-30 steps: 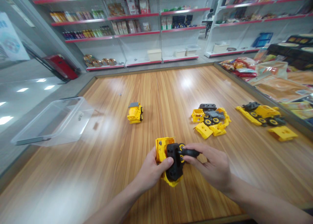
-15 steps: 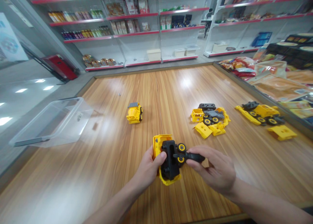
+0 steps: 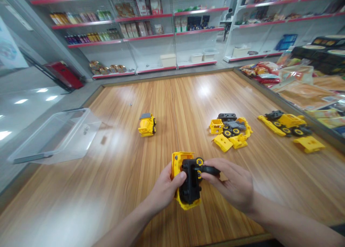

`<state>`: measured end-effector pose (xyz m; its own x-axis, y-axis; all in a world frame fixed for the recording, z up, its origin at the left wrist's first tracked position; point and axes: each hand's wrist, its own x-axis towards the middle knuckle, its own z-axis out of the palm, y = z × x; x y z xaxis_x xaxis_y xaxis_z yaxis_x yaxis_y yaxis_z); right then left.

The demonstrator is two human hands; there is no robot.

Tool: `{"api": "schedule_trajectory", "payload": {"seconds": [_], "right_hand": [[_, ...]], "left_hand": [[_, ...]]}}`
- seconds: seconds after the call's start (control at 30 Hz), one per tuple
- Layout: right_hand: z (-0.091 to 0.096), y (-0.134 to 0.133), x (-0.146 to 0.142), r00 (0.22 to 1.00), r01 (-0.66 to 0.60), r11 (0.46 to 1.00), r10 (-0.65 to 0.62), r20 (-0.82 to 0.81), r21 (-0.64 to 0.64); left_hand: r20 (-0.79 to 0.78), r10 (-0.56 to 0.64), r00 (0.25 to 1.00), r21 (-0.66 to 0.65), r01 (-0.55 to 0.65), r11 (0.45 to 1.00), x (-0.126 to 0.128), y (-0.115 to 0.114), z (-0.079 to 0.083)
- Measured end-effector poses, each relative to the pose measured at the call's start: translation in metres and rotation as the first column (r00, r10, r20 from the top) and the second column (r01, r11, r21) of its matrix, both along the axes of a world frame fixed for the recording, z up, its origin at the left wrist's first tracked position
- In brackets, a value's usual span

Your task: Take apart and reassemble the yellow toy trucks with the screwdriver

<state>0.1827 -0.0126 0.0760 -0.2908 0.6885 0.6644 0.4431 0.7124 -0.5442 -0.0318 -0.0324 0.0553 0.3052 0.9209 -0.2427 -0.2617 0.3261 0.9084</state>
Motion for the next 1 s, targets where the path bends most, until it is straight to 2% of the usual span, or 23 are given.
{"api": "schedule_trajectory", "payload": {"seconds": [0.17,0.33,0.57,0.8,0.9,1.0], "right_hand": [[-0.004,0.004,0.000,0.996,0.018,0.997,-0.012,0.087,-0.069],[-0.011,0.006,-0.002,0.994,-0.015,0.996,0.024,0.103,-0.087],[-0.001,0.000,-0.004,0.989,-0.106,0.988,0.117,0.094,-0.111],[0.008,-0.001,-0.006,0.989,-0.137,0.970,0.145,0.024,-0.203],[0.011,-0.002,-0.006,0.987,-0.153,0.963,0.159,0.007,-0.220],[0.015,-0.003,-0.004,0.984,-0.173,0.948,0.179,-0.004,-0.268]], "left_hand": [[-0.048,0.065,0.997,0.031,-0.064,0.997,-0.005,-0.001,0.001],[-0.008,0.078,0.997,0.005,-0.078,0.997,-0.004,-0.002,0.004],[0.089,0.069,0.994,-0.187,-0.051,0.981,0.001,0.001,0.010],[0.146,0.050,0.988,-0.403,0.013,0.915,0.002,0.001,0.009],[0.158,0.041,0.987,-0.445,0.034,0.895,0.001,0.002,0.007],[0.151,0.036,0.988,-0.437,0.034,0.899,0.001,0.002,0.008]]}}
